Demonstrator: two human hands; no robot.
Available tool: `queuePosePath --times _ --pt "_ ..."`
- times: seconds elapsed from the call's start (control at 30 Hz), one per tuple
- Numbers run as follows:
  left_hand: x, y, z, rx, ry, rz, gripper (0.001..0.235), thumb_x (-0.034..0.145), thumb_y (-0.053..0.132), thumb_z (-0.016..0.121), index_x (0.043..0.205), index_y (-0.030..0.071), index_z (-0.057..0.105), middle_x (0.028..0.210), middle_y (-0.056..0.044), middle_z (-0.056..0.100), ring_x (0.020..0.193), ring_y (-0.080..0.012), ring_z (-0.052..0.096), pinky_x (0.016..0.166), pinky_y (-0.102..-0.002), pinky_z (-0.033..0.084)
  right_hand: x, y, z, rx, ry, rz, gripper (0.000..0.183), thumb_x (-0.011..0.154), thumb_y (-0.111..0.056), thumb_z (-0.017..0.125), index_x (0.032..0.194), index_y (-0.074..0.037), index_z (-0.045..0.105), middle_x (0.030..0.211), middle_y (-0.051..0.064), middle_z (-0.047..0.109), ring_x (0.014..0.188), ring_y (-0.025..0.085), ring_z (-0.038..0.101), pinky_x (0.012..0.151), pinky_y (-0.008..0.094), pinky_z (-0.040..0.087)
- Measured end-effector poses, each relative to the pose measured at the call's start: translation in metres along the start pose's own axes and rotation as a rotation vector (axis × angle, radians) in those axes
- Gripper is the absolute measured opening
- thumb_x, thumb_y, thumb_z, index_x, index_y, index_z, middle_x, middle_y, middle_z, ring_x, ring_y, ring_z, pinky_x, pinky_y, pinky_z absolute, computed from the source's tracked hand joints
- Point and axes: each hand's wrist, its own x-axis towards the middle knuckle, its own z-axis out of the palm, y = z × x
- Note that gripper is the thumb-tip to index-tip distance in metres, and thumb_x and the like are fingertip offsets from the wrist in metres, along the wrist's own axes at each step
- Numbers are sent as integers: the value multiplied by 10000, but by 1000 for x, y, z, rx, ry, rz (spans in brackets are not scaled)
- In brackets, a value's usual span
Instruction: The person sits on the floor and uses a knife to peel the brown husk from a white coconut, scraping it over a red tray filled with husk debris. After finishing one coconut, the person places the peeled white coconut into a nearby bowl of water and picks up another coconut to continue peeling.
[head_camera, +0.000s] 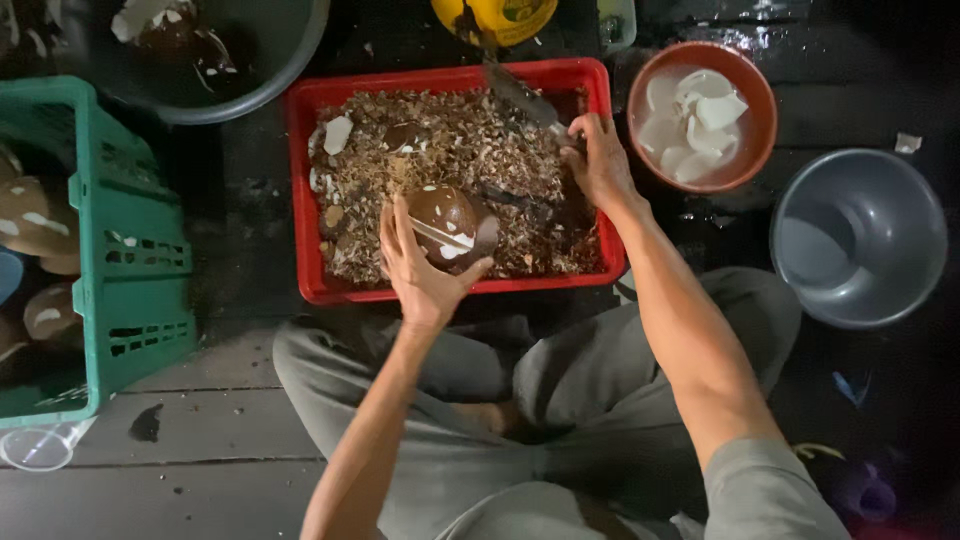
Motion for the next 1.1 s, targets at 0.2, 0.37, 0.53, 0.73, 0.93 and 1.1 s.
queuePosePath --times 0.2,0.37,0.53,0.73,0.93,1.1 --pt "5 -13 11 36 3 -79 1254 641 388 1006 1625 134 270 1566 -272 344 1443 -484 397 1133 -599 445 -5 -20 -2 -212 -46 66 241 1010 -173 769 1158 -158 579 1109 120 616 1050 329 629 857 506 485" --pt "27 -20 -19 -119 -260 -66 1184 621 481 953 1571 102 356 1489 -254 459 1365 -438 517 1113 -566 484 -45 -32 5 -345 -735 323 426 913 -393 767 1213 -142 597 1286 104 631 1225 318 598 1019 516 471" --pt "41 -22 -32 -100 -373 49 1180 599 500 944 1563 74 414 1500 -246 480 1395 -426 494 1141 -549 469 -62 -16 25 -212 -591 325 698 940 -342 671 1524 -98 377 1465 237 506 1378 461 459 1049 582 398" --pt "30 -26 -21 -97 -178 144 1228 605 510 1011 1564 58 392 1545 -282 422 1439 -477 418 1120 -565 436 -55 -37 10 -75 -631 317 761 938 -324 582 1626 -200 280 1486 267 499 1315 475 496 998 579 464" --pt "33 -27 -12 -227 -207 35 1125 650 434 982 1556 62 428 1526 -234 478 1397 -389 522 1126 -497 512 -38 -85 -12 112 -531 458 720 971 -580 549 1558 -191 394 1543 185 491 1284 443 550 992 564 494" --pt "31 -25 -14 -120 -205 29 1111 592 429 989 1494 21 483 1490 -232 515 1391 -400 500 1143 -491 448 -40 -122 4 396 -379 342 618 1017 -553 541 1499 -167 540 1538 137 553 1419 342 500 1102 509 415"
